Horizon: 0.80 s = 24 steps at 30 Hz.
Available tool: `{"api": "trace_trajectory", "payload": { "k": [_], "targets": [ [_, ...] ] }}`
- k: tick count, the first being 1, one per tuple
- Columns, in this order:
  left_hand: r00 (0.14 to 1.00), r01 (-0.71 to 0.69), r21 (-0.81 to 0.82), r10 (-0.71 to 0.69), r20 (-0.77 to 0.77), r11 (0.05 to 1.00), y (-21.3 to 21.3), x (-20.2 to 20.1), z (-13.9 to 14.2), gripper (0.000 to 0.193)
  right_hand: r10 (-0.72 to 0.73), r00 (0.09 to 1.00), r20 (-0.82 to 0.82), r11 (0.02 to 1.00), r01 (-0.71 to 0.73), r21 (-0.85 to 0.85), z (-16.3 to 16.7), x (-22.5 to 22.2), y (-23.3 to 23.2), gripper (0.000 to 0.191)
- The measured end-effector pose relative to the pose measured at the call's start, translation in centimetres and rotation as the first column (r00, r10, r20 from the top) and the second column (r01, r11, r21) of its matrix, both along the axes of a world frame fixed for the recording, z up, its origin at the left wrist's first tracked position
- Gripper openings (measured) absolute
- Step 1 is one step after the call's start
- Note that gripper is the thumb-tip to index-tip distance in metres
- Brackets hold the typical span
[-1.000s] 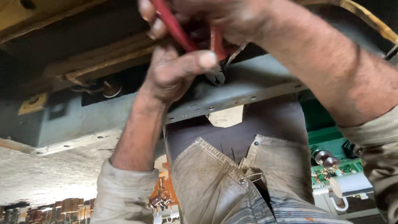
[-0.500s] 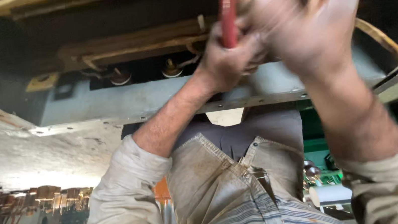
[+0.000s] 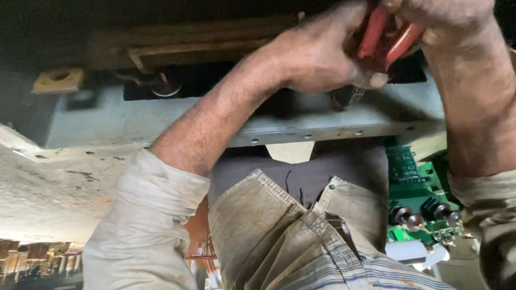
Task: The person works inside an open metal electrical enclosure, using red-handled pliers to grip, bend and position wires and small components, and uses their hands to route and press insulated wiring along the enclosure's internal rails while fitting parts into place.
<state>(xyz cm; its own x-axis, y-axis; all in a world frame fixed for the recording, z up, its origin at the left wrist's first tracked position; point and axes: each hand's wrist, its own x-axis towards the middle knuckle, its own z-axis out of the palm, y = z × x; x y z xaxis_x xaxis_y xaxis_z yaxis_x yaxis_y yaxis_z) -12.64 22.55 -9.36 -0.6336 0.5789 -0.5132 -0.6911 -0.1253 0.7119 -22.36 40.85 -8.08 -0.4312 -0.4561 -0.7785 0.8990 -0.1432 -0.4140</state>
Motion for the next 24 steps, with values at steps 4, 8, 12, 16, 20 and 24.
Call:
{"api": "trace_trajectory", "payload": {
  "k": [4,8,12,16,20,24],
  "targets": [
    [0.994,-0.062,0.023,0.059,0.096,0.998,-0.3,0.0,0.8,0.062,0.173,0.974,-0.149,0.963,-0.135,0.232,5.6,0.0,-3.7,0.026],
    [0.982,-0.131,0.160,0.106,0.155,0.978,-0.2,0.4,1.5,0.058,0.176,0.961,-0.215,0.921,-0.083,0.381,7.7,0.6,-3.6,0.018],
    [0.945,-0.164,0.103,0.127,0.301,0.981,-0.2,1.4,1.5,0.043,0.193,0.937,-0.291,0.945,-0.097,0.313,4.5,1.7,-2.0,0.018],
    [0.977,-0.201,-0.155,0.210,0.043,0.967,0.8,2.5,1.7,0.047,0.130,0.964,-0.232,0.987,-0.104,0.121,2.5,1.5,-0.4,0.024],
    [0.983,-0.181,-0.454,0.152,-0.100,0.872,0.9,2.0,2.9,0.056,0.097,0.985,-0.143,0.991,-0.109,-0.083,1.4,0.6,-0.9,0.031],
    [0.963,-0.262,-0.332,0.268,-0.029,0.906,-0.1,0.1,4.0,0.058,0.119,0.984,-0.129,0.989,-0.130,-0.076,2.1,0.3,-2.3,0.039]
  ]
}}
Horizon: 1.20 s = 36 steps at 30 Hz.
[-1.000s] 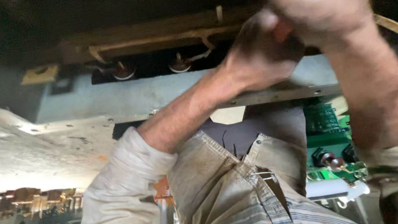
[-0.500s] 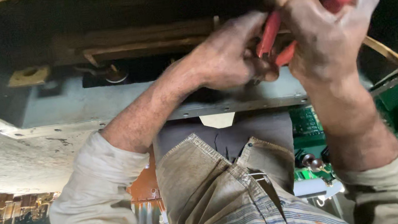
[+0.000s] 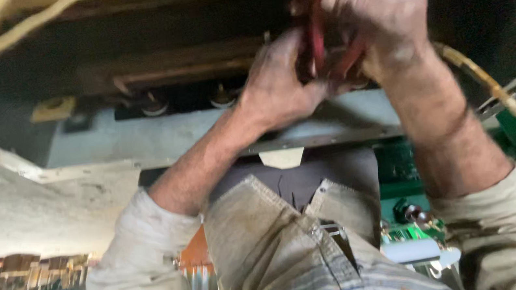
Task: The person works inside an open metal electrical enclosure, using red-handled pliers to grip, bend and position wires and small components, and uses their hands to route and press insulated wiring along the enclosure's internal rails while fitting parts into place.
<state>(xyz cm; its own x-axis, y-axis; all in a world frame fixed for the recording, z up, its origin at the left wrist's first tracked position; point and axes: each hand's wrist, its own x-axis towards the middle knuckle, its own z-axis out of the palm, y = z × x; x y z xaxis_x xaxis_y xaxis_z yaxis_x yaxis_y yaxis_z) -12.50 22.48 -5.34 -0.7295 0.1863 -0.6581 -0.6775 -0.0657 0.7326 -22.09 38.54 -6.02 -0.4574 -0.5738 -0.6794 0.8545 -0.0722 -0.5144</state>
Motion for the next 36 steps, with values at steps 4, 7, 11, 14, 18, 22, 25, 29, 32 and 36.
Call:
{"api": "trace_trajectory", "payload": {
  "k": [4,7,11,14,18,22,25,29,32,36],
  "targets": [
    [0.990,-0.056,0.088,0.066,-0.124,0.995,0.3,0.0,-0.1,0.064,0.063,0.995,-0.081,0.998,-0.062,0.014,1.9,-1.0,-0.3,0.051],
    [0.993,0.120,-0.065,-0.120,0.002,0.991,1.8,0.6,-1.3,0.057,0.110,0.993,-0.039,0.994,-0.111,-0.014,2.5,-2.5,0.0,0.051],
    [0.995,0.100,0.041,-0.101,0.022,0.994,2.1,1.6,-1.7,0.033,0.085,0.996,-0.008,0.993,-0.085,-0.086,2.2,-3.1,0.4,0.044],
    [0.974,-0.072,0.358,-0.012,0.228,0.931,0.2,1.9,-1.6,0.042,0.029,0.998,-0.062,0.998,-0.025,0.064,2.0,-2.2,0.0,0.035],
    [0.960,-0.259,0.705,0.092,0.266,0.660,-1.4,2.1,-2.3,0.076,0.051,0.993,-0.110,0.997,-0.044,0.061,1.8,-2.0,-1.0,0.022],
    [0.932,-0.341,0.763,0.093,0.350,0.550,-1.0,3.7,-3.3,0.077,0.117,0.984,0.135,0.903,-0.162,0.397,3.1,-2.2,-1.4,0.023],
    [0.917,-0.365,0.739,0.084,0.389,0.566,-0.7,5.6,-4.3,0.062,0.315,0.949,0.022,0.814,-0.282,0.508,4.0,-1.6,-2.2,0.032],
    [0.992,-0.069,0.532,0.001,0.128,0.844,0.6,8.3,-5.8,0.035,0.595,0.528,-0.606,0.773,-0.169,0.612,4.5,-0.6,-5.2,0.049],
    [0.994,0.058,0.400,-0.090,0.061,0.915,1.8,9.6,-6.4,0.031,0.661,0.323,-0.677,0.703,0.051,0.710,3.4,0.3,-8.3,0.068],
    [0.990,0.123,0.271,-0.136,0.031,0.955,2.7,9.2,-5.8,0.026,0.696,0.379,-0.610,0.626,0.096,0.774,1.6,1.6,-8.6,0.059]
  ]
}}
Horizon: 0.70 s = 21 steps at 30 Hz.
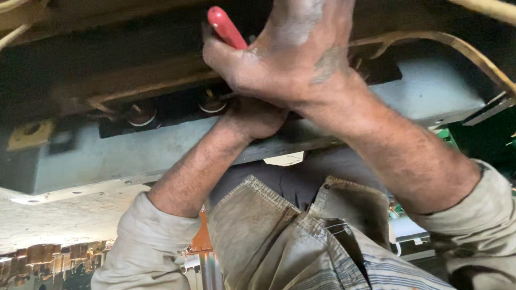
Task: The person works inside an open metal electrical enclosure, using red-handled pliers to grip, bend and position wires and small components, and uses their hands to route and press insulated wiring along the enclosure's internal rails while fitting parts into place.
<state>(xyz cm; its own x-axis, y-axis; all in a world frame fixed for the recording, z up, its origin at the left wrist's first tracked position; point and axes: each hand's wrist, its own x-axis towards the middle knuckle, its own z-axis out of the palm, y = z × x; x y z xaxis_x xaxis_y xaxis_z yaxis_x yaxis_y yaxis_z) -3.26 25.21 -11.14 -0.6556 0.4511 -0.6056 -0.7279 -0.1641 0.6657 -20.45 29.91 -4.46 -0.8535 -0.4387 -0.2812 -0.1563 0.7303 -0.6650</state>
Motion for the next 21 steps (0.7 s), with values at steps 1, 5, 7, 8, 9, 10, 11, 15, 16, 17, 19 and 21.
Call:
{"api": "trace_trajectory", "payload": {
  "k": [1,5,7,8,9,10,11,15,16,17,19,21],
  "targets": [
    [1.000,0.006,-0.041,-0.007,-0.014,0.999,0.2,-0.4,0.4,0.025,0.005,0.998,0.058,1.000,-0.005,-0.004,-0.4,0.4,0.8,0.053],
    [0.998,0.024,-0.178,-0.033,-0.047,0.984,0.5,-2.7,1.8,0.020,0.053,0.981,0.188,0.966,-0.003,-0.257,-2.3,1.3,4.8,0.036],
    [0.998,0.006,-0.221,-0.019,-0.057,0.975,0.8,-3.6,2.5,0.017,0.028,0.918,0.395,0.911,0.140,-0.389,-3.2,1.4,6.6,0.033],
    [0.998,-0.012,-0.236,-0.001,-0.055,0.972,1.1,-4.0,2.8,0.016,0.013,0.867,0.498,0.880,0.227,-0.418,-3.7,1.2,7.3,0.033],
    [0.998,-0.055,-0.249,0.043,-0.053,0.967,1.5,-4.4,3.2,0.014,-0.009,0.779,0.627,0.860,0.326,-0.392,-3.8,1.0,8.0,0.034],
    [0.997,-0.073,-0.247,0.069,-0.026,0.966,1.9,-4.8,3.7,0.013,-0.025,0.663,0.748,0.837,0.423,-0.346,-3.7,0.9,8.6,0.036],
    [0.995,-0.092,-0.248,0.096,0.005,0.964,2.4,-5.3,4.4,0.012,0.049,0.627,0.777,0.818,0.422,-0.392,-3.7,0.6,8.9,0.032],
    [0.996,-0.080,-0.486,0.088,-0.007,0.870,2.9,-8.0,6.6,0.014,0.238,0.468,0.851,0.679,0.546,-0.490,-3.4,-0.8,8.6,0.032],
    [0.995,-0.074,-0.376,0.095,0.038,0.923,2.3,-8.7,6.7,0.018,0.221,0.513,0.829,0.687,0.522,-0.506,-3.4,-1.1,8.2,0.035],
    [0.992,-0.065,-0.259,0.090,0.086,0.964,1.1,-9.2,6.6,0.022,0.202,0.557,0.806,0.696,0.497,-0.518,-3.4,-1.3,7.7,0.037],
    [0.994,-0.027,-0.041,0.032,0.107,0.999,-1.4,-9.6,6.0,0.025,0.078,0.738,0.670,0.827,0.328,-0.457,-3.0,-1.2,6.8,0.037],
    [0.998,0.035,0.143,-0.042,0.045,0.989,-3.7,-9.5,4.5,0.023,-0.061,0.855,0.514,0.939,0.224,-0.261,-2.1,-0.7,6.3,0.039]
  ]
}}
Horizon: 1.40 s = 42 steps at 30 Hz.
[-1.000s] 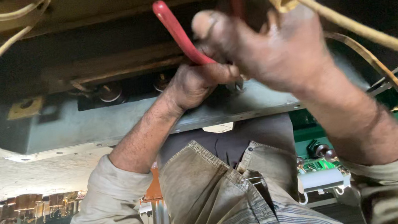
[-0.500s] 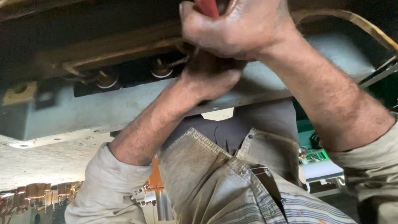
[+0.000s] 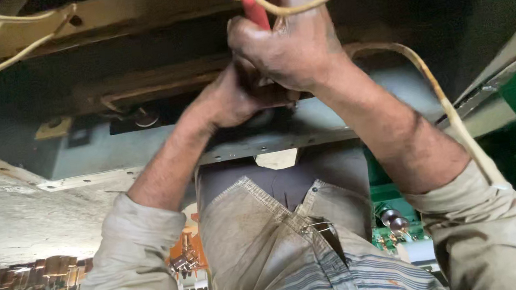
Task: The person works inside an open metal electrical enclosure, using red-handled pliers to grip, bend and position wires and small components, and uses their hands to route and press insulated wiring along the enclosure's internal rails while fitting parts into place.
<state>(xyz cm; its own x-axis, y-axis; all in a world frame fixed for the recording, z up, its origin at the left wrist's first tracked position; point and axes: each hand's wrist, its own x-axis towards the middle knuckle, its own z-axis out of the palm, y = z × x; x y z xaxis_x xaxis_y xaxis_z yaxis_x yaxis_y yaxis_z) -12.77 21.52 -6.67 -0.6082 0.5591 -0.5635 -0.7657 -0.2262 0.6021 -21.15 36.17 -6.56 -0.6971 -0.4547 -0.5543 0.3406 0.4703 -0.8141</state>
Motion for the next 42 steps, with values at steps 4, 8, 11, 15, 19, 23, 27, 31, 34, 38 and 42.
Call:
{"api": "trace_trajectory", "payload": {
  "k": [4,8,11,15,19,23,27,31,34,38,42],
  "targets": [
    [0.985,0.146,-0.006,-0.145,0.097,0.989,-1.0,1.2,-1.9,0.016,-0.111,0.951,0.287,0.949,0.015,0.315,2.7,0.8,-0.4,0.031],
    [0.990,0.021,0.047,-0.027,0.139,0.999,-0.2,1.6,-1.6,0.028,0.109,0.977,-0.181,0.965,-0.060,0.257,4.6,-0.3,-1.2,0.034],
    [0.976,-0.084,0.162,0.048,0.212,0.983,0.6,1.3,-1.3,0.039,-0.130,0.988,0.080,0.979,0.115,0.170,4.8,-1.7,-1.8,0.024],
    [0.942,-0.308,0.174,0.274,0.195,0.935,2.3,1.9,-1.3,0.048,-0.359,0.881,0.309,0.933,0.327,0.153,4.5,-2.5,-1.2,0.025],
    [0.960,-0.246,-0.127,0.260,0.102,0.961,3.0,2.8,-0.2,0.049,-0.271,0.844,0.463,0.958,0.283,0.045,3.8,-1.7,0.0,0.020],
    [0.962,-0.231,-0.338,0.267,0.064,0.912,3.2,2.4,1.5,0.054,-0.057,0.900,0.433,0.930,0.206,-0.305,2.4,-2.0,1.7,0.023],
    [0.905,-0.422,-0.364,0.407,-0.121,0.830,3.8,2.9,2.1,0.058,-0.008,0.834,0.551,0.882,0.266,-0.390,0.7,-2.4,3.5,0.028],
    [0.952,-0.272,-0.468,0.307,-0.001,0.841,4.5,3.1,2.6,0.057,0.015,0.696,0.718,0.837,0.385,-0.390,-0.3,-2.4,3.4,0.032],
    [0.942,-0.320,-0.473,0.329,-0.064,0.821,3.8,2.0,3.0,0.053,0.005,0.707,0.707,0.820,0.402,-0.408,0.0,-3.0,2.3,0.039],
    [0.946,-0.324,-0.386,0.289,-0.147,0.864,2.0,0.2,3.7,0.050,-0.006,0.760,0.650,0.874,0.319,-0.366,2.7,-3.5,1.4,0.060],
    [0.899,-0.408,-0.455,0.262,-0.350,0.792,2.7,0.1,4.1,0.065,0.014,0.914,0.406,0.959,0.103,-0.266,5.7,-2.8,2.0,0.060]
  ]
}}
